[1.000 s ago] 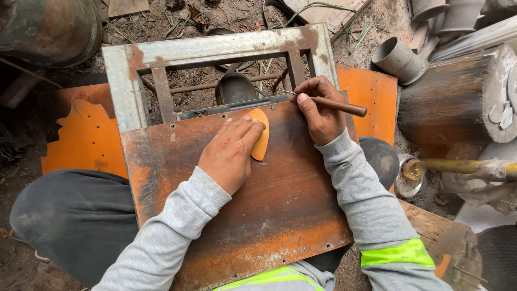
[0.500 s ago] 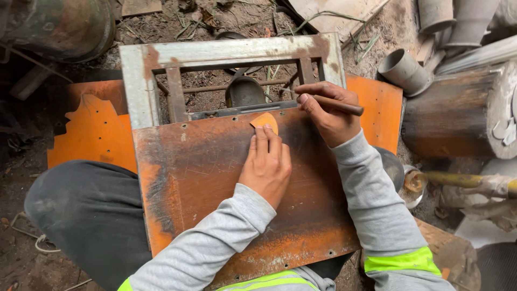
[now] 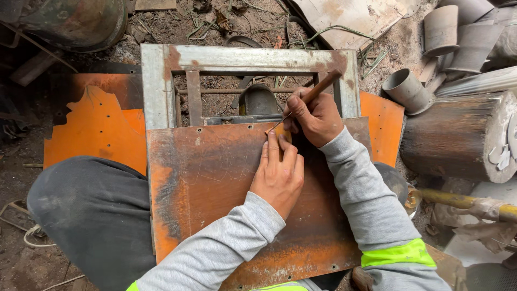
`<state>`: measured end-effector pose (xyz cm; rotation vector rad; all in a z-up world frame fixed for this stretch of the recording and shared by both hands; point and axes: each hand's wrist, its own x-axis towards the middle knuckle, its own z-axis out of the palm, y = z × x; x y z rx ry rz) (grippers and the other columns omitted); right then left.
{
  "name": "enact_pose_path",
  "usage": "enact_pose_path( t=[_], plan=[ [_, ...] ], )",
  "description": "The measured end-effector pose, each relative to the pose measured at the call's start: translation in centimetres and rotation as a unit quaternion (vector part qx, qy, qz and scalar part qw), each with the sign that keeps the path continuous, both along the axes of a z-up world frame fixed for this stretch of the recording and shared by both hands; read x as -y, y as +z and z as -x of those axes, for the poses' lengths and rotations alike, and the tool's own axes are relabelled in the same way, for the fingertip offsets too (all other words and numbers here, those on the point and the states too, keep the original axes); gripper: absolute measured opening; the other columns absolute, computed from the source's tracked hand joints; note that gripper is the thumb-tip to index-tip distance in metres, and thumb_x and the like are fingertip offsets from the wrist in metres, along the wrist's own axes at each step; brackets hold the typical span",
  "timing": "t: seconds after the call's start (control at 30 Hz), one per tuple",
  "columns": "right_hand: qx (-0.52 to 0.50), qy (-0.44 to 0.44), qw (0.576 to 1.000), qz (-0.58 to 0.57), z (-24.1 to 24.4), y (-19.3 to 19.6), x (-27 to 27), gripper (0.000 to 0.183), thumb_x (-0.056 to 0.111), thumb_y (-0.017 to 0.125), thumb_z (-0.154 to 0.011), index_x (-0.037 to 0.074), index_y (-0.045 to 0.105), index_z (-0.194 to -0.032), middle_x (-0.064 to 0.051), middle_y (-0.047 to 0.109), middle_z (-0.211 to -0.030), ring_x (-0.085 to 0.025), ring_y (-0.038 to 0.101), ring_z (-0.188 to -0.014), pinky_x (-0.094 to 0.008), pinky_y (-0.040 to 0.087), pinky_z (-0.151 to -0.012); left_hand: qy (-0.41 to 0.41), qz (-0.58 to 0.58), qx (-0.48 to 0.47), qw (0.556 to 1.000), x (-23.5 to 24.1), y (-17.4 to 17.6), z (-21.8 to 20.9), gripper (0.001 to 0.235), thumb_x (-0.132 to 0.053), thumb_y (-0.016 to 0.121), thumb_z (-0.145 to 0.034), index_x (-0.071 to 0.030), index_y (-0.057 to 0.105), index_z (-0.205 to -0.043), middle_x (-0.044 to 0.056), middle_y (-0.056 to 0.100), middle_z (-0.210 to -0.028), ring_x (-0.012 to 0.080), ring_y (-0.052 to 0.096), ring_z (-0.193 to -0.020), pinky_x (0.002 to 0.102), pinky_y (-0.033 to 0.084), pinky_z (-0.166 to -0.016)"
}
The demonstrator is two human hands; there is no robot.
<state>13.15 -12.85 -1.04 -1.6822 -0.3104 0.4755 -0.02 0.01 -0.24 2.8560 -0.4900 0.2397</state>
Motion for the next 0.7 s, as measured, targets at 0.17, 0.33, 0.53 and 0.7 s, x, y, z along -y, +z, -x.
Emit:
enact_pose_path(
  t=[0.17,0.33,0.53,0.7],
  plan=[
    [-0.005,0.0,0.999,0.035,-0.51,-0.31,-0.39,0.03,0.028,0.062,-0.105,0.004,0.059,-0.088,-0.002,0.061,-0.066,-0.007,0.053,-0.054,-0.025,0.043,-0.05,-0.005,-0.011,-0.001,1.0,-0.02,0.02,0.11,0.034,-0.014,0.054,-0.092,0.01,0.064,-0.113,0.032,0.055,-0.131,0.0517,0.048,-0.135,0.046,0.046,-0.11],
    [0.005,0.043,0.998,0.04,-0.78,-0.04,-0.12,0.032,0.029,0.065,-0.105,0.004,0.057,-0.086,0.001,0.061,-0.069,-0.006,0.053,-0.06,-0.025,0.043,-0.054,-0.014,-0.001,-0.012,1.0,-0.19,0.14,-0.04,0.031,-0.014,0.054,-0.092,0.009,0.063,-0.111,0.032,0.055,-0.131,0.0519,0.049,-0.134,0.046,0.047,-0.108],
    [0.005,0.059,0.998,0.036,-0.96,-0.15,-0.13,0.03,0.028,0.066,-0.104,0.004,0.059,-0.087,0.001,0.06,-0.071,-0.006,0.054,-0.064,-0.024,0.045,-0.057,-0.016,0.001,-0.013,1.0,-0.32,0.06,-0.11,0.032,-0.015,0.054,-0.092,0.009,0.063,-0.112,0.031,0.056,-0.13,0.0506,0.05,-0.134,0.045,0.047,-0.109],
    [-0.004,0.068,0.998,0.016,-0.83,-0.01,-0.24,0.029,0.027,0.065,-0.104,0.004,0.058,-0.088,0.001,0.061,-0.071,-0.007,0.057,-0.065,-0.024,0.047,-0.058,-0.02,0.004,-0.011,1.0,-0.39,0.14,-0.15,0.031,-0.014,0.055,-0.092,0.009,0.063,-0.111,0.03,0.057,-0.128,0.0504,0.051,-0.133,0.045,0.048,-0.108]
  ],
)
